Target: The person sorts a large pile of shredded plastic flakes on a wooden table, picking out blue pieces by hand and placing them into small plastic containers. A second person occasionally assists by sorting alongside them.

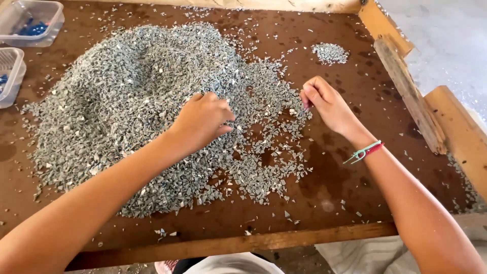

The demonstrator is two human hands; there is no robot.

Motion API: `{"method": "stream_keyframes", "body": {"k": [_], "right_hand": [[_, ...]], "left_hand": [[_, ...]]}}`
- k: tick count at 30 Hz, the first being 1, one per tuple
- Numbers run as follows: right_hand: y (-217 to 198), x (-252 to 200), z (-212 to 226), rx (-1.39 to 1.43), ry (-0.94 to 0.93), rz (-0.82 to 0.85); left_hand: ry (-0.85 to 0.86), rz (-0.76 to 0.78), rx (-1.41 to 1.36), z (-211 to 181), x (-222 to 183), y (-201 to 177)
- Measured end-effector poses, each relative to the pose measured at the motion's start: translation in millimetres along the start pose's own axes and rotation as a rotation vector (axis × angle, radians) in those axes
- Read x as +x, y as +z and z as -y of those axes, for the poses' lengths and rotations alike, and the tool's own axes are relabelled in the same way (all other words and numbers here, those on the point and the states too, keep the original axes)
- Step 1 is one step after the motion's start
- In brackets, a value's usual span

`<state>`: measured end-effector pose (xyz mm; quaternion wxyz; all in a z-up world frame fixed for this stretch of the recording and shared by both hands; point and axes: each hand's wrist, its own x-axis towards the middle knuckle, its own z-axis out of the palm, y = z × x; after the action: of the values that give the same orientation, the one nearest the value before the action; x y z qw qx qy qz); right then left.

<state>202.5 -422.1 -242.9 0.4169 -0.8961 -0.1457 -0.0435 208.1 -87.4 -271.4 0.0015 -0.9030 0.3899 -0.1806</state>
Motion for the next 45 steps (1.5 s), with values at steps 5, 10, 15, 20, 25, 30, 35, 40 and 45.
{"method": "stream_keyframes", "body": {"k": [5,10,15,20,25,30,35,40,45], "right_hand": [[3,4,-14,0.049,0.003,-0.027],[4,0,-13,0.125,0.038,-0.072],[12,-10,5,0.059,0.067,-0.048],[20,-10,-1,0.023,0.095,0.037],[20,-9,-4,-0.013,0.095,0.075],[17,-11,8,-0.008,0.070,0.091],[20,-12,15,0.008,0.056,0.102],[20,-12,20,0.014,0.038,0.145],[12,-14,20,0.055,0.013,0.103]], "left_hand": [[-0.001,-0.008,0.215,8,-7,42],[-0.118,0.031,-0.013,21,-9,52],[-0.219,0.058,-0.207,26,-10,22],[-0.269,0.010,-0.207,32,-16,5],[-0.093,-0.293,0.168,38,-12,16],[0.002,0.044,0.003,-7,-8,5],[0.088,-0.100,0.186,-26,-6,69],[-0.093,-0.109,0.025,-43,20,103],[-0.034,-0.043,0.033,-40,55,106]]}}
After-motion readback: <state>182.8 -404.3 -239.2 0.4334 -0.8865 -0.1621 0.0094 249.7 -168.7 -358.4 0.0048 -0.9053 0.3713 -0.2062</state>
